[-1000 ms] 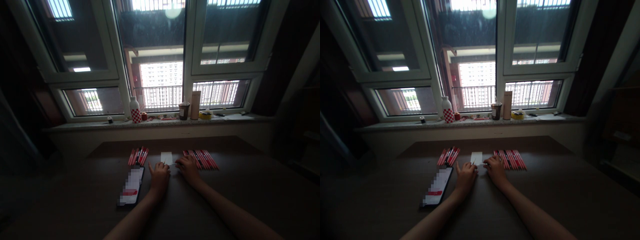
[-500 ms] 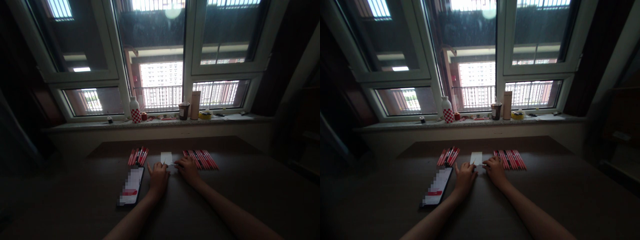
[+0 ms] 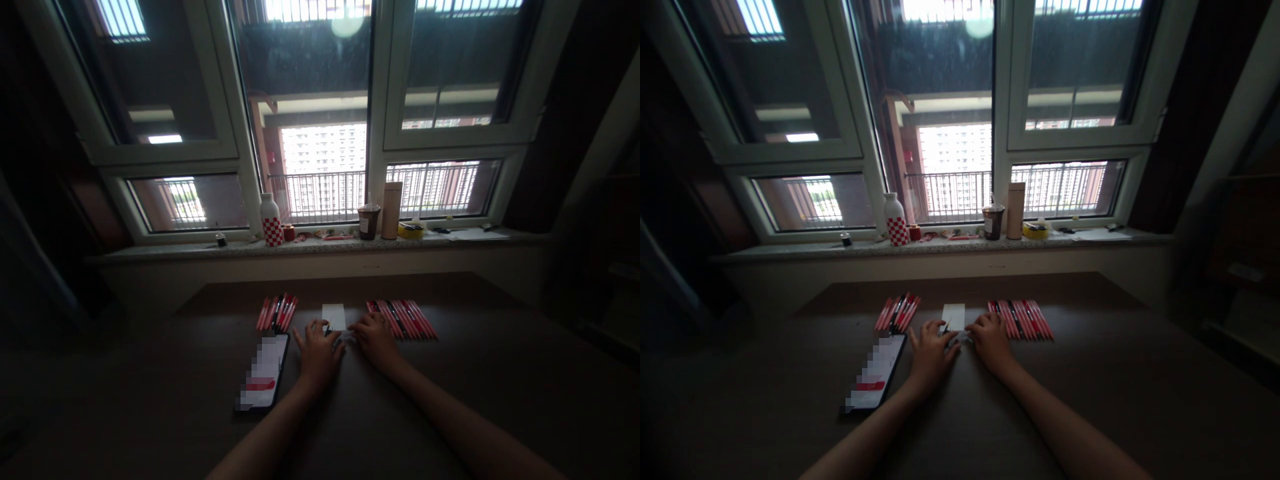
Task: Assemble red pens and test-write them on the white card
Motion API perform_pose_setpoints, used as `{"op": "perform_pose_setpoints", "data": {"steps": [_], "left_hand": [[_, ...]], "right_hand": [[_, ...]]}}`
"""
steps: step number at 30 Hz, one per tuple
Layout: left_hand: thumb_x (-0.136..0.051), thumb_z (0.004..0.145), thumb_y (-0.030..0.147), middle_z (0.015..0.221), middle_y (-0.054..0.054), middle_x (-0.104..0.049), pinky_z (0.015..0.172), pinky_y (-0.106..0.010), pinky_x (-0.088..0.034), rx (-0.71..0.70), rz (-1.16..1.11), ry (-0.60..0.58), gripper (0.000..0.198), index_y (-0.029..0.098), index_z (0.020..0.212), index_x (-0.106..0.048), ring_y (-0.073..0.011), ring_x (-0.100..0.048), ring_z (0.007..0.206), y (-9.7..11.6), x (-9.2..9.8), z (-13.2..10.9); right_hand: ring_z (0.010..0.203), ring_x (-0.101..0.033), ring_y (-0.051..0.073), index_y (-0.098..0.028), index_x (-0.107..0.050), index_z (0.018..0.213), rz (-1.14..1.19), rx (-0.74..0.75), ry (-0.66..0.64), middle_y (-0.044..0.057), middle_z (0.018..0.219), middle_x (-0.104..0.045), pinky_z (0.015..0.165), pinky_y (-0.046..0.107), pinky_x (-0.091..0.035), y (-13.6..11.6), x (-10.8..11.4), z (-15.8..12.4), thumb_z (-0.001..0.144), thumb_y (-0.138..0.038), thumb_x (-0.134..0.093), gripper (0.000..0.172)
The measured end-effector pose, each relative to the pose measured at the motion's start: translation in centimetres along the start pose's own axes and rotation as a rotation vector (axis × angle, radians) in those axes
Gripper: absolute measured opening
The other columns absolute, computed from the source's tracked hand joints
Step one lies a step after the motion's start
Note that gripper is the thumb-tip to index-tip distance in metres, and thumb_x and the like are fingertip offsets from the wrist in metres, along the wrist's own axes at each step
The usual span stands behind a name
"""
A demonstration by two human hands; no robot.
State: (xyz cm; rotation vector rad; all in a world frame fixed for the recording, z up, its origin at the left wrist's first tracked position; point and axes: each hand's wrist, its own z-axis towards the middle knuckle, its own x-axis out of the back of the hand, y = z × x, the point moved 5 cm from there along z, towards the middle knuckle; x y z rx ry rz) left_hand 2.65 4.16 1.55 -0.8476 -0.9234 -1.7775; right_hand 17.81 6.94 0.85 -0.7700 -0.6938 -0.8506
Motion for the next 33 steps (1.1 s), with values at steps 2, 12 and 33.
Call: {"op": "perform_pose_setpoints", "data": {"steps": [2, 12, 33], "left_hand": [[-0.062, 0.078, 0.04, 0.126, -0.005, -0.052, 0.104, -0.069, -0.005, 0.004, -0.001, -0.015, 0.023, 0.037, 0.101, -0.067, -0.0309, -0.034, 0.126, -0.08, -0.14, -0.01], [-0.061, 0.078, 0.039, 0.132, -0.004, -0.049, 0.104, -0.069, 0.0, 0.005, -0.002, -0.047, 0.023, 0.037, 0.1, -0.067, -0.0309, -0.03, 0.13, -0.02, -0.28, -0.04], [-0.058, 0.08, 0.026, 0.124, -0.004, -0.054, 0.107, -0.067, -0.004, 0.003, -0.025, 0.005, 0.012, 0.028, 0.088, -0.067, -0.026, -0.038, 0.125, 0.17, 0.51, 0.16]], "right_hand": [[0.103, -0.044, 0.024, -0.032, -0.07, 0.096, -0.013, 0.003, -0.006, 0.002, 0.096, -0.064, 0.091, 0.039, -0.026, -0.06, 0.01, -0.04, 0.083, -0.023, -0.062, 0.018], [0.107, -0.041, 0.025, -0.033, -0.069, 0.097, -0.052, 0.0, -0.033, 0.003, 0.1, -0.061, 0.091, 0.039, -0.026, -0.3, 0.14, -0.14, 0.083, -0.023, -0.061, 0.02], [0.107, -0.045, 0.023, -0.03, -0.069, 0.092, 0.044, 0.016, -0.056, -0.001, 0.097, -0.067, 0.1, 0.043, -0.017, -0.64, 0.48, -0.05, 0.082, -0.018, -0.059, 0.019]]}}
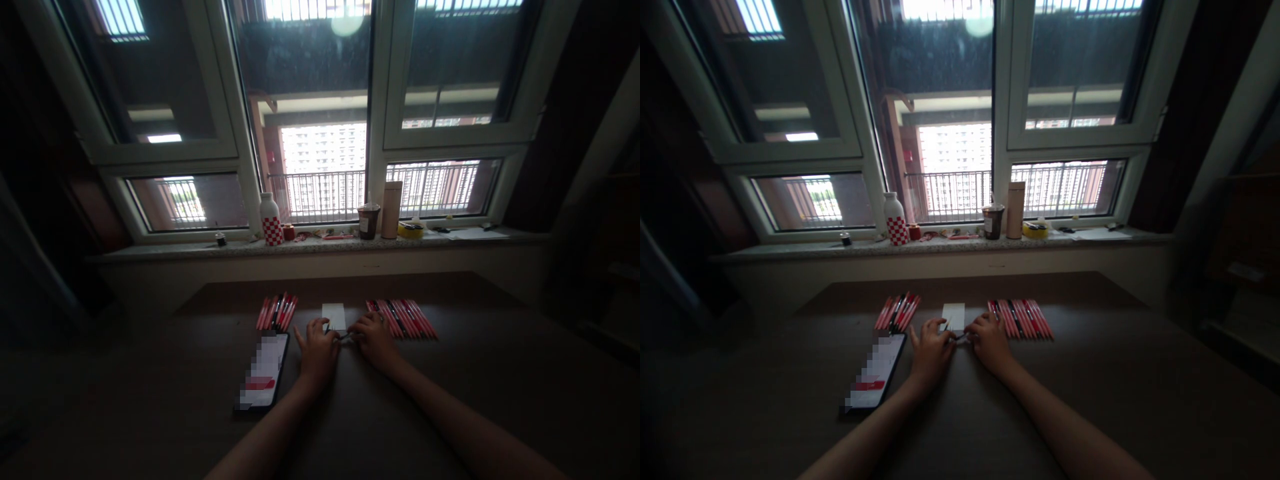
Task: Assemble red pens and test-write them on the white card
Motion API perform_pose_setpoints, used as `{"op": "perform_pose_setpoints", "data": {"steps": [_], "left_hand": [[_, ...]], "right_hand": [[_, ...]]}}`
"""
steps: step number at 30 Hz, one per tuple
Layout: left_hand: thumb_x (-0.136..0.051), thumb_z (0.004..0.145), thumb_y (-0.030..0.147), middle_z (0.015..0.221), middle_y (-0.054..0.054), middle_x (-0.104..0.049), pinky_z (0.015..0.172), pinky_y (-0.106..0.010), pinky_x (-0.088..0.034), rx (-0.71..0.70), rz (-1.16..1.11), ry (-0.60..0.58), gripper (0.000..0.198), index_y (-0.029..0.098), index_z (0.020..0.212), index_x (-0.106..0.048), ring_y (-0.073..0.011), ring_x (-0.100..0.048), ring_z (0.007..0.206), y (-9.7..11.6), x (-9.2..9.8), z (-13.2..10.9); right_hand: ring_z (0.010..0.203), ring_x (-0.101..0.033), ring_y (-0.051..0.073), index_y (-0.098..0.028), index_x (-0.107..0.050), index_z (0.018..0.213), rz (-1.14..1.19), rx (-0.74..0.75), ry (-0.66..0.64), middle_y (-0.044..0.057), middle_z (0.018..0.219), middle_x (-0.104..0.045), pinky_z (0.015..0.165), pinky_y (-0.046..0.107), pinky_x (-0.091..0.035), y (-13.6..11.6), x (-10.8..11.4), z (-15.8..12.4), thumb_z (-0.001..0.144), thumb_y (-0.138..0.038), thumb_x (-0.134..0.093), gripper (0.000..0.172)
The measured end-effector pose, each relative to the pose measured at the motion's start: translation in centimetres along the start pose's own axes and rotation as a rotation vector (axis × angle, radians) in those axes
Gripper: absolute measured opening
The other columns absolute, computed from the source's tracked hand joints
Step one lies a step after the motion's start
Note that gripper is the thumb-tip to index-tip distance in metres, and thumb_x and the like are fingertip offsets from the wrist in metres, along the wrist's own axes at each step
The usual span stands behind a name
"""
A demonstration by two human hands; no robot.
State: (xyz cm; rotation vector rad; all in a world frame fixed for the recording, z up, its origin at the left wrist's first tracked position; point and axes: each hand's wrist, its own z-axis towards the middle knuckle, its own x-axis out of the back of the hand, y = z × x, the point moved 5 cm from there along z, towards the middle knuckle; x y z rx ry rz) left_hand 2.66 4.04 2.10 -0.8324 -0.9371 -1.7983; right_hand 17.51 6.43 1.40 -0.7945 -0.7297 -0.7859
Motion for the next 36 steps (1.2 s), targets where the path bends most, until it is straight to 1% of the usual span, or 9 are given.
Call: {"op": "perform_pose_setpoints", "data": {"steps": [5, 10, 15, 21, 26, 30, 36], "left_hand": [[-0.055, 0.083, 0.024, 0.121, -0.005, -0.055, 0.108, -0.065, -0.005, 0.011, 0.013, 0.019, 0.013, 0.026, 0.087, -0.066, -0.0242, -0.042, 0.121, 0.07, 0.2, 0.11], [-0.055, 0.083, 0.024, 0.121, -0.005, -0.054, 0.108, -0.064, -0.006, 0.01, 0.029, 0.051, 0.013, 0.025, 0.09, -0.065, -0.0243, -0.042, 0.12, -0.05, 0.06, 0.08], [-0.054, 0.084, 0.025, 0.119, -0.005, -0.054, 0.109, -0.063, -0.007, 0.006, 0.015, 0.069, 0.012, 0.024, 0.088, -0.065, -0.0234, -0.043, 0.119, -0.11, 0.06, 0.02], [-0.053, 0.084, 0.027, 0.12, -0.006, -0.054, 0.109, -0.064, -0.004, -0.023, 0.027, 0.051, 0.012, 0.023, 0.088, -0.064, -0.0242, -0.042, 0.12, 0.25, 0.23, 0.04], [-0.056, 0.082, 0.027, 0.12, -0.006, -0.054, 0.109, -0.064, -0.002, -0.041, 0.054, 0.026, 0.01, 0.022, 0.086, -0.064, -0.0245, -0.042, 0.122, 0.31, 0.01, 0.1], [-0.057, 0.081, 0.027, 0.12, -0.006, -0.054, 0.109, -0.064, -0.002, -0.063, 0.059, 0.008, 0.009, 0.022, 0.086, -0.063, -0.0243, -0.043, 0.121, 0.31, -0.23, 0.12], [-0.057, 0.081, 0.025, 0.119, -0.006, -0.055, 0.109, -0.064, -0.003, -0.069, 0.065, 0.015, 0.008, 0.022, 0.085, -0.063, -0.0236, -0.044, 0.12, 0.41, -0.03, 0.17]], "right_hand": [[0.106, -0.046, 0.023, -0.029, -0.068, 0.092, 0.023, -0.013, 0.004, 0.0, 0.097, -0.067, 0.099, 0.043, -0.018, 0.07, 0.12, 0.01, 0.083, -0.019, -0.058, 0.018], [0.106, -0.046, 0.024, -0.028, -0.069, 0.092, 0.028, -0.042, 0.023, 0.001, 0.097, -0.068, 0.098, 0.045, -0.019, 0.31, 0.06, 0.07, 0.084, -0.018, -0.056, 0.018], [0.105, -0.046, 0.025, -0.027, -0.069, 0.092, 0.014, -0.077, 0.037, 0.002, 0.098, -0.068, 0.096, 0.044, -0.02, 0.5, 0.03, 0.06, 0.083, -0.018, -0.057, 0.018], [0.103, -0.047, 0.024, -0.028, -0.069, 0.09, -0.008, -0.087, 0.03, 0.001, 0.096, -0.068, 0.095, 0.044, -0.021, 0.52, -0.08, 0.0, 0.082, -0.019, -0.058, 0.017], [0.103, -0.047, 0.023, -0.029, -0.07, 0.089, -0.011, -0.075, 0.01, 0.0, 0.093, -0.068, 0.097, 0.044, -0.02, 0.27, -0.18, -0.01, 0.082, -0.023, -0.059, 0.014], [0.103, -0.048, 0.022, -0.029, -0.07, 0.089, -0.011, -0.049, -0.011, 0.0, 0.093, -0.068, 0.099, 0.045, -0.018, -0.01, -0.17, -0.02, 0.082, -0.024, -0.059, 0.014], [0.105, -0.047, 0.023, -0.03, -0.07, 0.091, -0.016, -0.02, -0.024, 0.001, 0.093, -0.068, 0.101, 0.047, -0.015, -0.17, -0.27, 0.0, 0.082, -0.024, -0.06, 0.015]]}}
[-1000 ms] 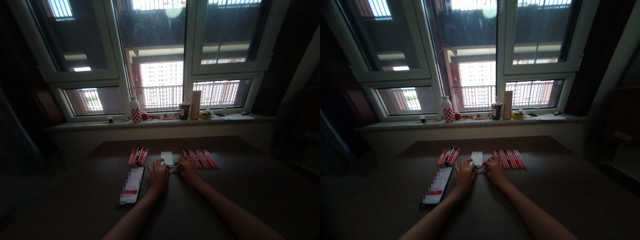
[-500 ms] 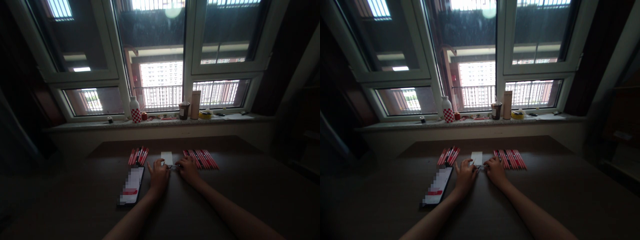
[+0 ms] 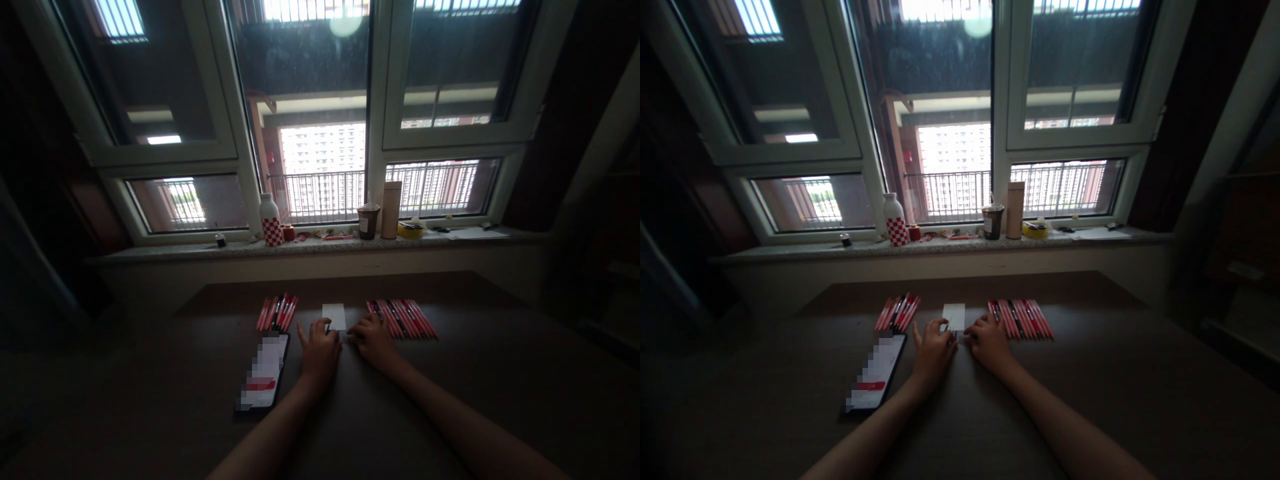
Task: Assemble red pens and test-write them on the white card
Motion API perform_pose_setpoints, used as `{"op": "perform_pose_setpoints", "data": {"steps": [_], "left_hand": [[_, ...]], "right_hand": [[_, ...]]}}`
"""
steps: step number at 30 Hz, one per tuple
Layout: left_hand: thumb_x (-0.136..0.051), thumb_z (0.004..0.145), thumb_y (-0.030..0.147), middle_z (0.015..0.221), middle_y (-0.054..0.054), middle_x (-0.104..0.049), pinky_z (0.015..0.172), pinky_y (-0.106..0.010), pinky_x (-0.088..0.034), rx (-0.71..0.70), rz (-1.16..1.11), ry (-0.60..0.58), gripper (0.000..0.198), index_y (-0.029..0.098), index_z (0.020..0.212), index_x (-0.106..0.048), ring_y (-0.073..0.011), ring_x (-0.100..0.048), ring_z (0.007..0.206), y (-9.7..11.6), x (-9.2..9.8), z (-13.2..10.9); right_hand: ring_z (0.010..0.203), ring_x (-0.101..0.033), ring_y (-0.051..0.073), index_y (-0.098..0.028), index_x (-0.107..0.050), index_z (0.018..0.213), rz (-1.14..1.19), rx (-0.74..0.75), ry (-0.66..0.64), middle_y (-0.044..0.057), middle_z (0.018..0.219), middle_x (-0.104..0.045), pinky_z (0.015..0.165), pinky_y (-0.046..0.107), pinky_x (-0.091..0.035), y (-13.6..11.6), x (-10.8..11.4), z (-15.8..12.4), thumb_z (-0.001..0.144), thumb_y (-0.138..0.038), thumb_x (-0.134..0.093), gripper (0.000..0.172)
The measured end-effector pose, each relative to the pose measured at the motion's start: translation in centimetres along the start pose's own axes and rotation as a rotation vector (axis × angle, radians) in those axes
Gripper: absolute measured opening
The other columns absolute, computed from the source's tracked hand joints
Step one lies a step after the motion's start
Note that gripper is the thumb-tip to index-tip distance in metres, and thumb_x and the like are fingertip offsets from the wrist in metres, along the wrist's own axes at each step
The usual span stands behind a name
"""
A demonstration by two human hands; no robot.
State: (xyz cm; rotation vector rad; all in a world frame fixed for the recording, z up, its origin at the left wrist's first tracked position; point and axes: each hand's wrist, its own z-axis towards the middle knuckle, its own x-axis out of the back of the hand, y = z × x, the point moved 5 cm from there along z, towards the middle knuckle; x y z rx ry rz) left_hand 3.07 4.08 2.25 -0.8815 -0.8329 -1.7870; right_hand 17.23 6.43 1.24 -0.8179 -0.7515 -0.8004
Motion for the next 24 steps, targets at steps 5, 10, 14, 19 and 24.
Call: {"op": "perform_pose_setpoints", "data": {"steps": [5, 10, 14, 19, 24], "left_hand": [[-0.055, 0.082, 0.025, 0.119, -0.006, -0.055, 0.109, -0.064, -0.004, 0.012, -0.012, -0.009, 0.01, 0.022, 0.084, -0.064, -0.0242, -0.044, 0.12, 0.01, 0.08, 0.08], [-0.056, 0.081, 0.023, 0.119, -0.007, -0.055, 0.109, -0.064, -0.004, 0.02, -0.022, 0.006, 0.008, 0.022, 0.083, -0.063, -0.024, -0.044, 0.12, -0.1, -0.03, 0.08], [-0.056, 0.081, 0.024, 0.118, -0.006, -0.055, 0.109, -0.063, -0.004, 0.019, -0.03, 0.024, 0.009, 0.023, 0.087, -0.063, -0.0239, -0.044, 0.119, -0.21, -0.08, 0.0], [-0.057, 0.081, 0.03, 0.122, -0.006, -0.053, 0.108, -0.065, -0.003, 0.022, -0.05, 0.003, 0.015, 0.025, 0.093, -0.065, -0.0253, -0.041, 0.121, -0.26, -0.17, -0.08], [-0.059, 0.08, 0.035, 0.128, -0.006, -0.05, 0.107, -0.066, -0.001, 0.024, -0.065, -0.029, 0.021, 0.031, 0.1, -0.067, -0.0275, -0.037, 0.126, -0.19, -0.44, -0.14]], "right_hand": [[0.107, -0.046, 0.023, -0.031, -0.07, 0.094, -0.008, 0.008, -0.02, 0.001, 0.095, -0.068, 0.099, 0.047, -0.017, -0.05, -0.09, 0.02, 0.083, -0.025, -0.059, 0.017], [0.106, -0.047, 0.023, -0.031, -0.07, 0.094, 0.004, 0.005, -0.022, 0.001, 0.094, -0.068, 0.099, 0.046, -0.017, -0.05, -0.06, 0.01, 0.082, -0.025, -0.059, 0.017], [0.106, -0.046, 0.024, -0.03, -0.07, 0.092, 0.021, 0.006, 0.0, 0.001, 0.093, -0.067, 0.1, 0.047, -0.017, -0.02, 0.03, 0.0, 0.082, -0.024, -0.058, 0.017], [0.106, -0.046, 0.024, -0.03, -0.07, 0.091, 0.019, -0.029, 0.032, 0.002, 0.095, -0.066, 0.098, 0.046, -0.02, 0.34, 0.15, 0.06, 0.081, -0.019, -0.058, 0.02], [0.105, -0.045, 0.024, -0.029, -0.071, 0.088, 0.015, -0.045, 0.07, 0.002, 0.093, -0.064, 0.096, 0.044, -0.022, 0.51, 0.37, 0.03, 0.078, -0.016, -0.059, 0.02]]}}
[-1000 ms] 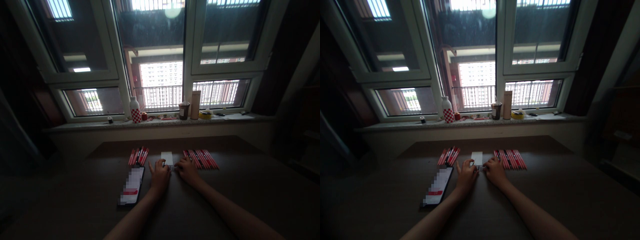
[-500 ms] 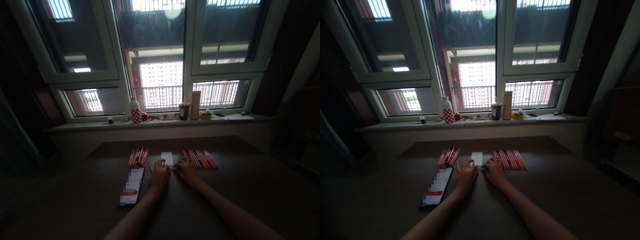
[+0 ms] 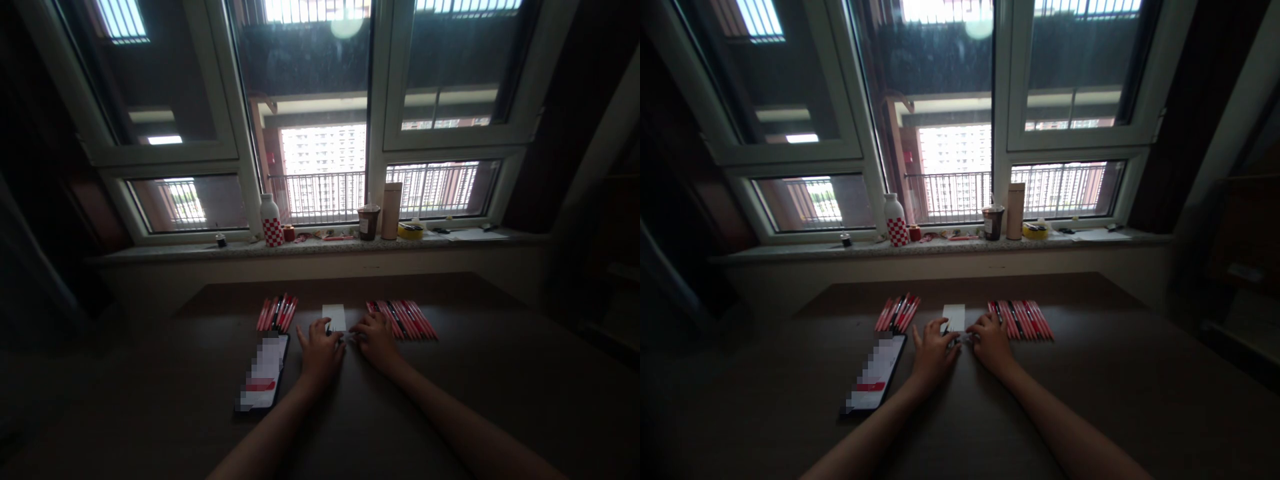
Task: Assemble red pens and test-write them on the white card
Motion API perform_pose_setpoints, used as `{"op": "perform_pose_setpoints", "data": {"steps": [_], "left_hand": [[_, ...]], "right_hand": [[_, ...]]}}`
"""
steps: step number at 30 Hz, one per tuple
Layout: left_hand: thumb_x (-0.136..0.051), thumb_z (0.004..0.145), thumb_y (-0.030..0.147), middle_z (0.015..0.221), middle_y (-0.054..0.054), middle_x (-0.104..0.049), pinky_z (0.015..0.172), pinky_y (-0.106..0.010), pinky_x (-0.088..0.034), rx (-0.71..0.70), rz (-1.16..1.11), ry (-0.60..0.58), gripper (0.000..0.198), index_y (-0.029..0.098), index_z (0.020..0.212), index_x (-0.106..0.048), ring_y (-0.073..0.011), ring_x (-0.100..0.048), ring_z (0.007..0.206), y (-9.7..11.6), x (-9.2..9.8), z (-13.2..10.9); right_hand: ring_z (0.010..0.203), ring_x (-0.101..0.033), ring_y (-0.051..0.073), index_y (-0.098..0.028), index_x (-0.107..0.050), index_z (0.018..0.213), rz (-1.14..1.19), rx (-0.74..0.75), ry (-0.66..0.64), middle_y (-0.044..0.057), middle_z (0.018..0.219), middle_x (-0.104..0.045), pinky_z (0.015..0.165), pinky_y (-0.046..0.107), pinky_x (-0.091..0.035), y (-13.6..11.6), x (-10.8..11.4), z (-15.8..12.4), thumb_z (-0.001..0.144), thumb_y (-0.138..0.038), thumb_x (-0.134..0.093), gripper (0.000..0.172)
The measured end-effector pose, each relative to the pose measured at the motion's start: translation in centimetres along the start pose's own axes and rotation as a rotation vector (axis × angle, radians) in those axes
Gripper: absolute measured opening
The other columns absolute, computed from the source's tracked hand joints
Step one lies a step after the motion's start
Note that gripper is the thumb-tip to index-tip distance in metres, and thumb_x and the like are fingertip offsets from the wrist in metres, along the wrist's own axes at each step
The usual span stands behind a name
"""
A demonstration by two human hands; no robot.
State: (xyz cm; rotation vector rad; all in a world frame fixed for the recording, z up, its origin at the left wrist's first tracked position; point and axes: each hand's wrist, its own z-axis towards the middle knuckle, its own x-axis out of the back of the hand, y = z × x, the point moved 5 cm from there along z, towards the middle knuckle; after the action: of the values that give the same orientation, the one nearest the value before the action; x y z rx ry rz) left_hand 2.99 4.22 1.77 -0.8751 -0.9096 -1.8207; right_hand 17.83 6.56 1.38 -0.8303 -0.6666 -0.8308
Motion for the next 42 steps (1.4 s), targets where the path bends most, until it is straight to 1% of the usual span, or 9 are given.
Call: {"op": "perform_pose_setpoints", "data": {"steps": [6, 9, 13, 16, 19, 27, 33, 37, 42], "left_hand": [[-0.058, 0.081, 0.032, 0.131, -0.003, -0.049, 0.106, -0.067, 0.001, 0.011, 0.007, -0.019, 0.018, 0.034, 0.095, -0.068, -0.0269, -0.035, 0.128, 0.04, -0.11, 0.07], [-0.053, 0.084, 0.032, 0.131, -0.004, -0.049, 0.106, -0.068, 0.0, 0.026, -0.001, -0.027, 0.018, 0.033, 0.093, -0.069, -0.0264, -0.036, 0.127, -0.01, -0.06, 0.13], [-0.048, 0.087, 0.031, 0.129, -0.004, -0.051, 0.106, -0.068, -0.001, 0.024, 0.009, 0.0, 0.022, 0.03, 0.088, -0.07, -0.0256, -0.038, 0.126, -0.06, -0.02, 0.11], [-0.049, 0.087, 0.031, 0.129, -0.004, -0.052, 0.106, -0.068, -0.002, 0.022, 0.009, 0.008, 0.021, 0.03, 0.087, -0.07, -0.0255, -0.038, 0.125, -0.11, -0.06, 0.09], [-0.049, 0.087, 0.032, 0.128, -0.004, -0.052, 0.106, -0.068, -0.003, 0.02, -0.007, 0.009, 0.02, 0.031, 0.09, -0.069, -0.0254, -0.039, 0.125, -0.09, 0.0, 0.08], [-0.054, 0.084, 0.032, 0.128, -0.003, -0.052, 0.106, -0.069, -0.001, 0.021, -0.019, 0.001, 0.017, 0.033, 0.089, -0.07, -0.0257, -0.039, 0.125, -0.07, 0.01, 0.11], [-0.055, 0.084, 0.032, 0.128, -0.003, -0.052, 0.106, -0.068, -0.004, 0.019, 0.0, 0.007, 0.017, 0.035, 0.091, -0.069, -0.0253, -0.04, 0.124, -0.1, -0.01, 0.11], [-0.055, 0.083, 0.033, 0.128, -0.004, -0.052, 0.106, -0.068, -0.002, 0.006, 0.005, 0.014, 0.018, 0.035, 0.094, -0.069, -0.0256, -0.04, 0.124, -0.01, 0.07, 0.07], [-0.057, 0.082, 0.031, 0.129, -0.004, -0.051, 0.105, -0.069, -0.001, 0.007, 0.004, 0.002, 0.017, 0.034, 0.093, -0.069, -0.0263, -0.04, 0.124, 0.06, 0.12, 0.06]], "right_hand": [[0.105, -0.045, 0.024, -0.03, -0.071, 0.088, -0.003, -0.002, 0.008, 0.002, 0.093, -0.063, 0.096, 0.043, -0.022, 0.01, -0.02, -0.05, 0.077, -0.014, -0.061, 0.022], [0.106, -0.044, 0.024, -0.03, -0.071, 0.088, -0.003, 0.0, 0.005, 0.002, 0.095, -0.062, 0.097, 0.043, -0.022, 0.09, -0.15, -0.06, 0.076, -0.014, -0.061, 0.022], [0.106, -0.044, 0.024, -0.031, -0.071, 0.089, 0.001, 0.014, 0.003, 0.002, 0.096, -0.062, 0.098, 0.044, -0.021, 0.16, -0.21, -0.07, 0.077, -0.015, -0.062, 0.022], [0.105, -0.044, 0.023, -0.031, -0.071, 0.089, 0.002, 0.017, 0.008, 0.002, 0.096, -0.061, 0.098, 0.043, -0.021, 0.18, -0.17, -0.07, 0.077, -0.015, -0.063, 0.022], [0.105, -0.043, 0.023, -0.031, -0.071, 0.089, -0.002, 0.018, 0.014, 0.002, 0.098, -0.06, 0.097, 0.042, -0.022, 0.17, -0.13, -0.06, 0.077, -0.015, -0.064, 0.022], [0.107, -0.041, 0.025, -0.033, -0.071, 0.091, -0.025, 0.015, -0.008, 0.003, 0.1, -0.058, 0.093, 0.043, -0.025, 0.09, -0.31, -0.05, 0.08, -0.017, -0.061, 0.022], [0.106, -0.042, 0.024, -0.033, -0.071, 0.089, -0.032, 0.011, 0.009, 0.003, 0.098, -0.058, 0.093, 0.041, -0.026, 0.2, -0.35, -0.08, 0.079, -0.018, -0.063, 0.02], [0.105, -0.043, 0.024, -0.032, -0.071, 0.089, -0.029, 0.001, 0.02, 0.002, 0.096, -0.059, 0.093, 0.041, -0.026, 0.26, -0.29, -0.04, 0.078, -0.017, -0.064, 0.021], [0.105, -0.043, 0.025, -0.032, -0.071, 0.09, -0.023, -0.027, 0.028, 0.003, 0.098, -0.059, 0.092, 0.041, -0.026, 0.38, -0.19, 0.0, 0.078, -0.017, -0.063, 0.021]]}}
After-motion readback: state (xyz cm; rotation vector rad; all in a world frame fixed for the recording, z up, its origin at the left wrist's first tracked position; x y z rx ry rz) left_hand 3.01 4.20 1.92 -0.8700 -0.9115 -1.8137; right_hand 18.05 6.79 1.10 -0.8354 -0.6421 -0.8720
